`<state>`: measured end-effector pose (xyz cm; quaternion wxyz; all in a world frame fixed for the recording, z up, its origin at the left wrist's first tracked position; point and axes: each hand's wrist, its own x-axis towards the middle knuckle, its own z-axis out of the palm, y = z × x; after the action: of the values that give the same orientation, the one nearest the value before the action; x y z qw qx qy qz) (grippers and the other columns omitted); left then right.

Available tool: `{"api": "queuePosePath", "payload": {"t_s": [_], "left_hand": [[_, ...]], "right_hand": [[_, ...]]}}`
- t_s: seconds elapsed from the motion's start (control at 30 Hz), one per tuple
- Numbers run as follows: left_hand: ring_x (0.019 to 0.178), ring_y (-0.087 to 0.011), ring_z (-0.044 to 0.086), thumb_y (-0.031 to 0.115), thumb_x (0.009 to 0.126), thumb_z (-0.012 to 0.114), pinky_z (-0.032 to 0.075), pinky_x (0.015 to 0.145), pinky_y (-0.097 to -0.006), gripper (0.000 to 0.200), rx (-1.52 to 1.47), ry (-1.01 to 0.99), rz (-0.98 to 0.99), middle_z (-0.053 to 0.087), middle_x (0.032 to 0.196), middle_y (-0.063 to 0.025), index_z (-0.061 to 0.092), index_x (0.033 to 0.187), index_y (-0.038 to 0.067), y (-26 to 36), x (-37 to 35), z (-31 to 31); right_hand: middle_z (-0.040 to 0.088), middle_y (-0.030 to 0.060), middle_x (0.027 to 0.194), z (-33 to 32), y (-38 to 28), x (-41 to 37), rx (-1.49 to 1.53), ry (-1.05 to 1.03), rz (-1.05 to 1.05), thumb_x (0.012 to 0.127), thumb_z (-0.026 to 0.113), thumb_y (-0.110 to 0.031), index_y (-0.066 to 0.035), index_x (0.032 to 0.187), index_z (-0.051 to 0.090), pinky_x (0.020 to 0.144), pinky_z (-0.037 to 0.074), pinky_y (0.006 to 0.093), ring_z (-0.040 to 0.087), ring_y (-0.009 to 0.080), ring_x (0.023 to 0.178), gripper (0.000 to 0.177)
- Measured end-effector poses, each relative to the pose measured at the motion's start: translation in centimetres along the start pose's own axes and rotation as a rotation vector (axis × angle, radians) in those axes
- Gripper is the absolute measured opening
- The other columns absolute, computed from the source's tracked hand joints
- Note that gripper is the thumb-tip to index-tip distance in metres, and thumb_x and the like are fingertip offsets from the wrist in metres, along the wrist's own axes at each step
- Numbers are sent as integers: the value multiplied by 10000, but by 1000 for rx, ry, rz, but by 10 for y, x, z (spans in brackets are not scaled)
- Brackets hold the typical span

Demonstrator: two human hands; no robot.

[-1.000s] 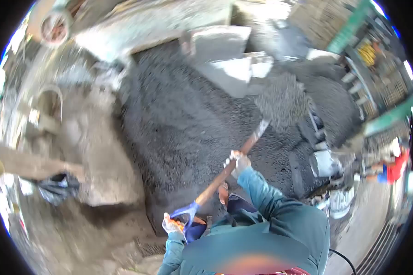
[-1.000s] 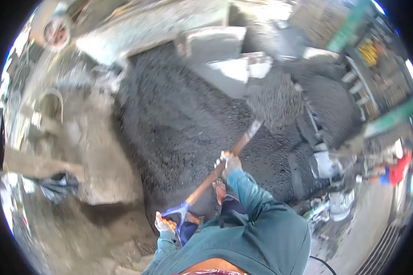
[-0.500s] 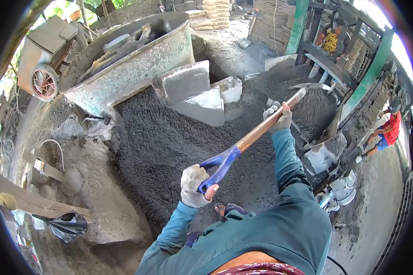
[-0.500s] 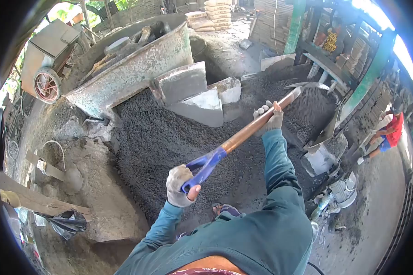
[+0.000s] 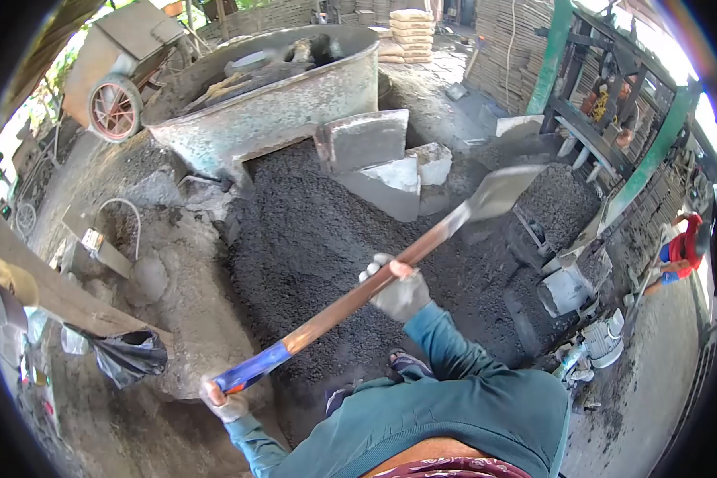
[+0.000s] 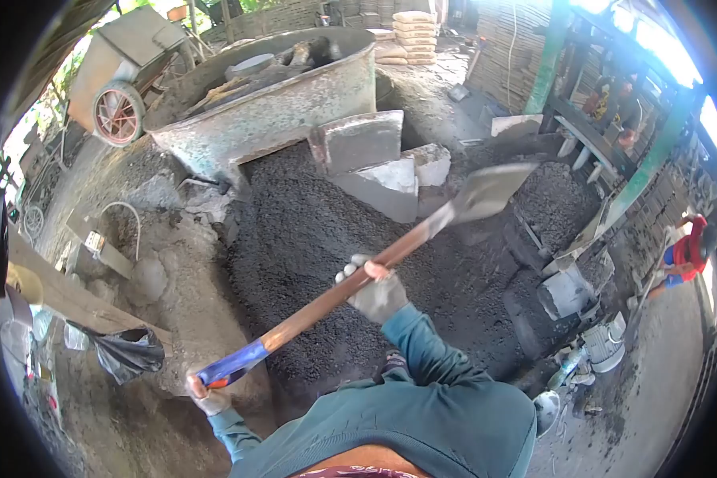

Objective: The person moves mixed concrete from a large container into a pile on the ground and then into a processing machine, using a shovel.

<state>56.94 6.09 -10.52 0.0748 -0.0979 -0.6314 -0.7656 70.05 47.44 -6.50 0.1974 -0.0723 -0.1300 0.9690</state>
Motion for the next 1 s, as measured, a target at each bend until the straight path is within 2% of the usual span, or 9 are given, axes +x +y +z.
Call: {"api": "queuePosePath", "payload": {"t_s": [0.07, 0.3, 0.37, 0.47, 0.6, 0.7, 0.83, 0.93, 1.0], "left_hand": [[579, -188, 619, 652, 794, 661, 477, 468, -285, 657, 85, -59, 24, 650, 768, -87, 647, 848, -3, 20, 11, -39], [595, -201, 599, 500, 632, 885, 471, 573, -324, 554, 456, -717, 277, 617, 678, -83, 671, 797, 16, 137, 34, 88], [551, -274, 623, 485, 659, 868, 494, 536, -370, 490, 515, -782, 536, 620, 655, -90, 680, 784, 50, 103, 33, 135], [578, -306, 633, 463, 706, 839, 492, 544, -391, 458, 678, -910, 513, 629, 667, -119, 633, 727, 54, 34, 10, 195], [667, -358, 663, 511, 711, 818, 503, 590, -448, 498, 760, -1017, 309, 653, 702, -164, 628, 729, 51, -41, -27, 243], [702, -388, 662, 529, 718, 808, 504, 612, -476, 526, 816, -996, 334, 651, 712, -202, 615, 718, 40, -50, -23, 277], [620, -317, 635, 488, 746, 791, 501, 591, -449, 511, 877, -946, 461, 639, 677, -183, 607, 679, 16, -61, 36, 345], [591, -207, 551, 477, 757, 793, 467, 583, -401, 514, 927, -1008, 264, 603, 637, -125, 618, 697, -3, -71, 59, 390], [599, -183, 533, 469, 777, 779, 453, 593, -382, 503, 974, -1020, 299, 598, 635, -104, 629, 718, -7, -77, 59, 420]], "right_hand": [[626, 117, 1035, -20, 41, 5, 95, 97, 108, 815, 730, -174, -64, 1103, 564, 966, 475, 542, 595, 335, 1037, 350], [604, 117, 1086, -84, 82, 44, -99, 343, 225, 969, 570, -292, -91, 1168, 523, 852, 539, 489, 603, 310, 1020, 287], [625, 77, 974, -115, 81, 40, -378, 299, 294, 980, 572, -276, -85, 1248, 517, 736, 558, 418, 644, 260, 853, 333], [665, 48, 884, -141, 73, 4, -925, 575, 191, 956, 622, -242, -101, 1336, 513, 632, 547, 368, 646, 184, 680, 419], [710, 32, 1022, -248, 35, -92, -938, 1098, 292, 943, 617, -228, -137, 1191, 681, 724, 573, 389, 705, 203, 829, 272], [672, -59, 1264, -396, 11, -228, -2211, 768, 941, 974, 478, -350, -268, 1212, 701, 919, 536, 431, 639, 219, 1176, 336], [639, -33, 1313, -476, 39, -448, -2084, 992, 1260, 1010, 428, -377, -251, 1265, 650, 971, 469, 483, 593, 226, 1222, 360], [668, 4, 1240, -423, 18, -504, -944, 1490, 830, 980, 499, -350, -206, 1216, 650, 884, 511, 509, 639, 238, 1125, 315], [687, 28, 1192, -397, 11, -511, -536, 1530, 634, 960, 546, -332, -177, 1184, 649, 826, 539, 526, 669, 246, 1060, 292]]}}
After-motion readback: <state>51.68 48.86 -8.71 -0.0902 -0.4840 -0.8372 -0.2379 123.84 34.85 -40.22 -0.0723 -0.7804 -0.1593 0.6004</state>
